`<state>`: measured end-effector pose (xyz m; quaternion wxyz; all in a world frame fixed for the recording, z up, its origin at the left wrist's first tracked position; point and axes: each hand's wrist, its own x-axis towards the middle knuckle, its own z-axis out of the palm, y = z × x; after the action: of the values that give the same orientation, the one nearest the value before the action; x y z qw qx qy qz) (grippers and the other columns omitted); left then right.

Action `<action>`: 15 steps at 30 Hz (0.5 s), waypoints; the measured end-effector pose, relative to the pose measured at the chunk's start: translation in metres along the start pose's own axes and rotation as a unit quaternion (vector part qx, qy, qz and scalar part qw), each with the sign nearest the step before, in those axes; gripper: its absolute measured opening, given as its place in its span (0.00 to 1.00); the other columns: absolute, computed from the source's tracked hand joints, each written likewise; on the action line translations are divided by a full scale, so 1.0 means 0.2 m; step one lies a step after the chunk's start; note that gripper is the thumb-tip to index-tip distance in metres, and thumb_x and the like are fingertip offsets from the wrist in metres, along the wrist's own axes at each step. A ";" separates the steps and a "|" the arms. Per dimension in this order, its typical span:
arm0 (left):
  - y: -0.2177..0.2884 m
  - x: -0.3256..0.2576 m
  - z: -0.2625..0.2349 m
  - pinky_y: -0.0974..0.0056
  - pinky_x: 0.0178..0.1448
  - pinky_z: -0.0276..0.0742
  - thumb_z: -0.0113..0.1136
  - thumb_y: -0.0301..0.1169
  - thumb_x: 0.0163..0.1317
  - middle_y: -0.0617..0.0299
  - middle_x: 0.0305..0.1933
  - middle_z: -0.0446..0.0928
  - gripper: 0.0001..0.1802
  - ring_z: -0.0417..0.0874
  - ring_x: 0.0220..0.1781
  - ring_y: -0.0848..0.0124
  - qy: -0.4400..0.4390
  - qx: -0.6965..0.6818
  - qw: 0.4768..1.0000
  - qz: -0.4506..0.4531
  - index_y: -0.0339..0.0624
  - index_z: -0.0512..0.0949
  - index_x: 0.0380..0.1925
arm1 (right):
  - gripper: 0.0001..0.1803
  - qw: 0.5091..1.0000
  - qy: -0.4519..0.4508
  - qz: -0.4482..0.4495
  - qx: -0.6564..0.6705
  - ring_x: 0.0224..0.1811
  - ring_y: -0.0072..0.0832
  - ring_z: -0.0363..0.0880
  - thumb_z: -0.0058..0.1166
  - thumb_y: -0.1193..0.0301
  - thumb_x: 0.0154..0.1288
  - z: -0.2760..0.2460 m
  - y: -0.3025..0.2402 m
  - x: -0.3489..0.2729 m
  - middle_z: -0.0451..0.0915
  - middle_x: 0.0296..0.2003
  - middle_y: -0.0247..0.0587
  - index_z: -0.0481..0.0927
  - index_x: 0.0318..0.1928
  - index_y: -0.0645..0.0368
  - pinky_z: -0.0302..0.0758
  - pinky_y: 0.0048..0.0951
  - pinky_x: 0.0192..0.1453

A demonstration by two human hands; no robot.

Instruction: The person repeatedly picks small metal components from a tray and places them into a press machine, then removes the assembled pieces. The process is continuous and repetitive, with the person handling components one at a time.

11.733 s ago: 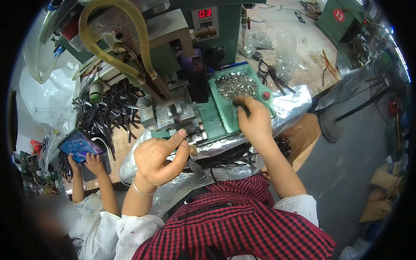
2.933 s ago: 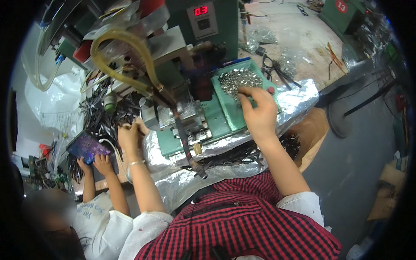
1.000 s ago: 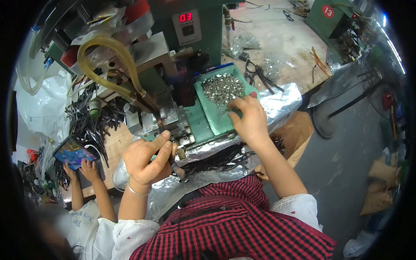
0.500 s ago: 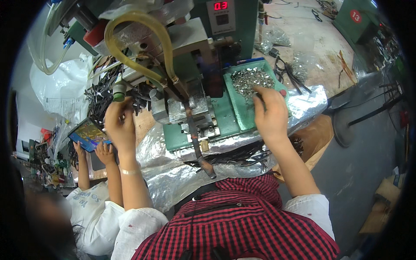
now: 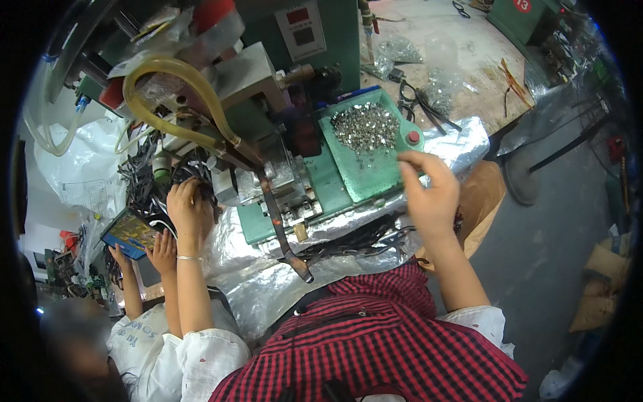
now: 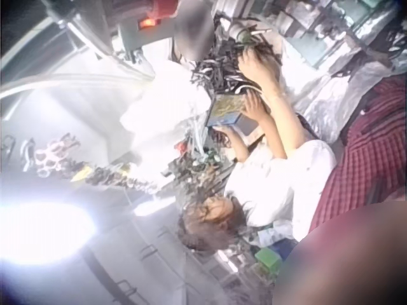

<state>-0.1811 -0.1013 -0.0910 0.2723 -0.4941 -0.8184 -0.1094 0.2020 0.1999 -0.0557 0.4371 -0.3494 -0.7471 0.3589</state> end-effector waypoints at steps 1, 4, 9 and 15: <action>-0.01 -0.01 -0.01 0.57 0.48 0.78 0.62 0.23 0.62 0.52 0.48 0.82 0.10 0.82 0.43 0.55 0.023 -0.027 0.999 -0.031 0.36 0.83 0.44 | 0.08 0.999 -0.026 -0.031 0.028 0.43 0.33 0.86 0.63 0.80 0.63 0.04 -0.09 0.01 0.88 0.40 0.43 0.88 0.43 0.63 0.79 0.31 0.50; 0.09 0.05 -0.01 0.59 0.49 0.78 0.60 0.20 0.66 0.49 0.44 0.81 0.13 0.82 0.42 0.54 0.105 -0.175 0.963 -0.173 0.30 0.79 0.49 | 0.07 0.979 -0.084 -0.168 0.081 0.44 0.32 0.85 0.62 0.81 0.63 0.18 -0.30 0.11 0.87 0.40 0.42 0.86 0.42 0.64 0.78 0.31 0.52; 0.31 0.00 -0.01 0.67 0.44 0.76 0.61 0.28 0.75 0.60 0.41 0.80 0.11 0.79 0.39 0.74 0.190 -0.378 0.862 -0.278 0.28 0.78 0.48 | 0.10 0.964 -0.125 -0.098 0.212 0.44 0.26 0.83 0.64 0.80 0.61 0.52 -0.39 0.12 0.84 0.40 0.38 0.82 0.43 0.63 0.77 0.28 0.51; 0.62 0.10 -0.35 0.71 0.40 0.80 0.54 0.23 0.78 0.54 0.42 0.85 0.05 0.83 0.36 0.76 0.257 -0.473 0.806 -0.248 0.33 0.77 0.41 | 0.19 0.933 -0.118 -0.007 0.340 0.48 0.23 0.81 0.62 0.82 0.66 0.57 -0.44 0.03 0.83 0.45 0.39 0.74 0.56 0.64 0.76 0.26 0.55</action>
<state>-0.0577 -0.0580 -0.0335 0.1687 -0.2958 -0.6603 -0.6694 0.0791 0.1348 -0.0208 0.4407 -0.1297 -0.6287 0.6275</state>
